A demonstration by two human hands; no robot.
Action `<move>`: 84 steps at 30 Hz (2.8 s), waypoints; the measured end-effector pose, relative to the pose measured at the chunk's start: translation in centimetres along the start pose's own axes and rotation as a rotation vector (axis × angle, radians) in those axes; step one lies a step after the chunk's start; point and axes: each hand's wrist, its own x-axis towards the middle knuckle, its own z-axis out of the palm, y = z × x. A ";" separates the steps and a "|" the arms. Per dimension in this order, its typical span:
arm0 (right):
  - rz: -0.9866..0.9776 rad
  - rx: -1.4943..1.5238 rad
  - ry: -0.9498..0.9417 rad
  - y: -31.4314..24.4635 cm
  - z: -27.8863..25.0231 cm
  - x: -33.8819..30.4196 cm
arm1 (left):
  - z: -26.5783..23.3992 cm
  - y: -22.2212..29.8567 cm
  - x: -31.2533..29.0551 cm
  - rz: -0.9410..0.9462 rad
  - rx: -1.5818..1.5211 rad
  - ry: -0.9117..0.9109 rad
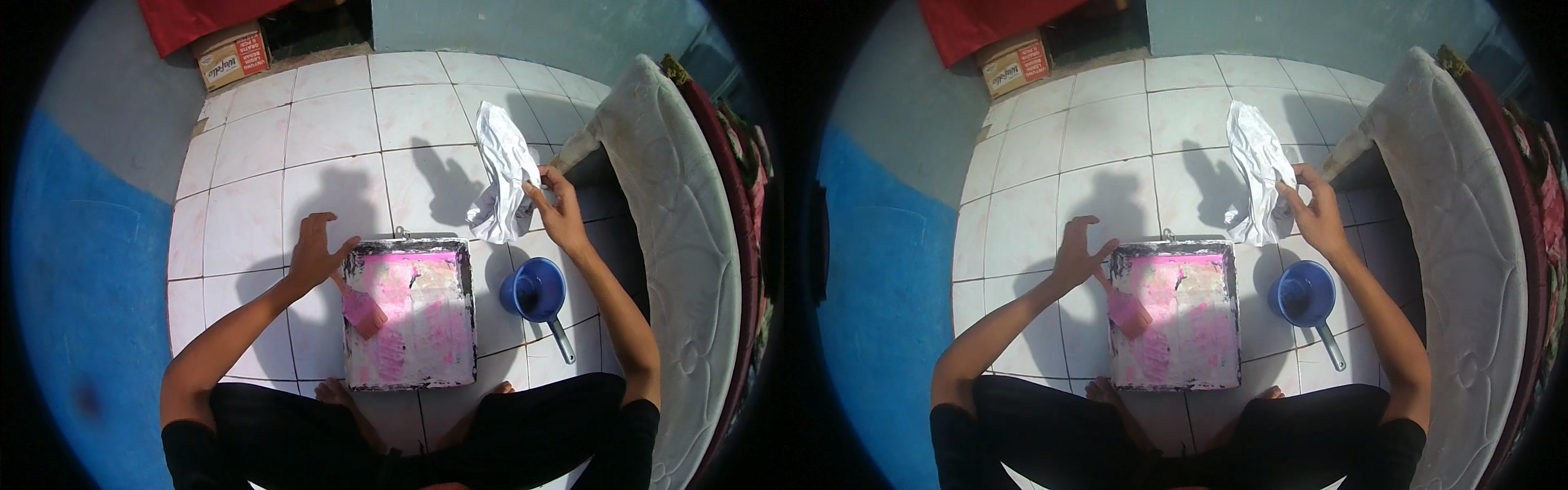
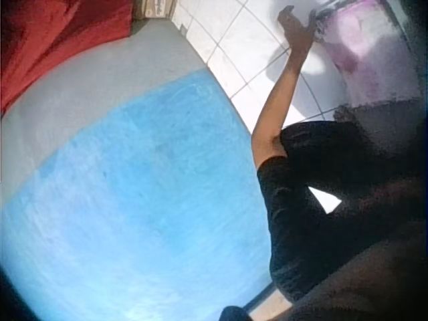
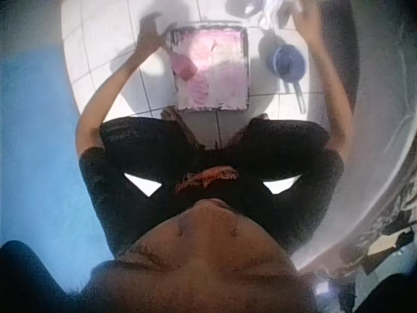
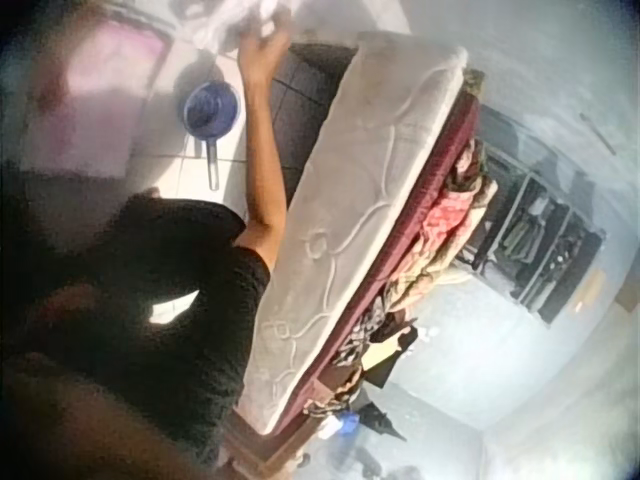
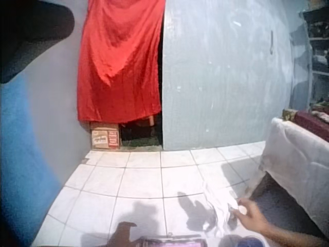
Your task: The person cleans a paint roller by squeezing it with a white cloth over a paint tray, then pours liquid from a blue cup into the tray and uses a brush to stir and mix the remaining pink and white paint.
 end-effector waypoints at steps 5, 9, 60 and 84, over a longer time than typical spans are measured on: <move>-0.096 0.050 0.031 -10.4 -0.3 -0.6 | -0.8 7.4 2.5 0.254 -0.525 -0.223; -0.029 0.435 -0.013 -16.8 2.7 2.1 | -3.6 11.0 3.5 -0.251 -1.545 -0.593; 0.632 2.435 0.387 -14.0 28.3 -12.2 | -10.8 7.6 -7.3 -0.831 -0.820 -0.146; 0.665 2.163 0.173 -14.2 26.1 -13.2 | -8.7 13.1 -7.2 -0.777 -0.609 -0.008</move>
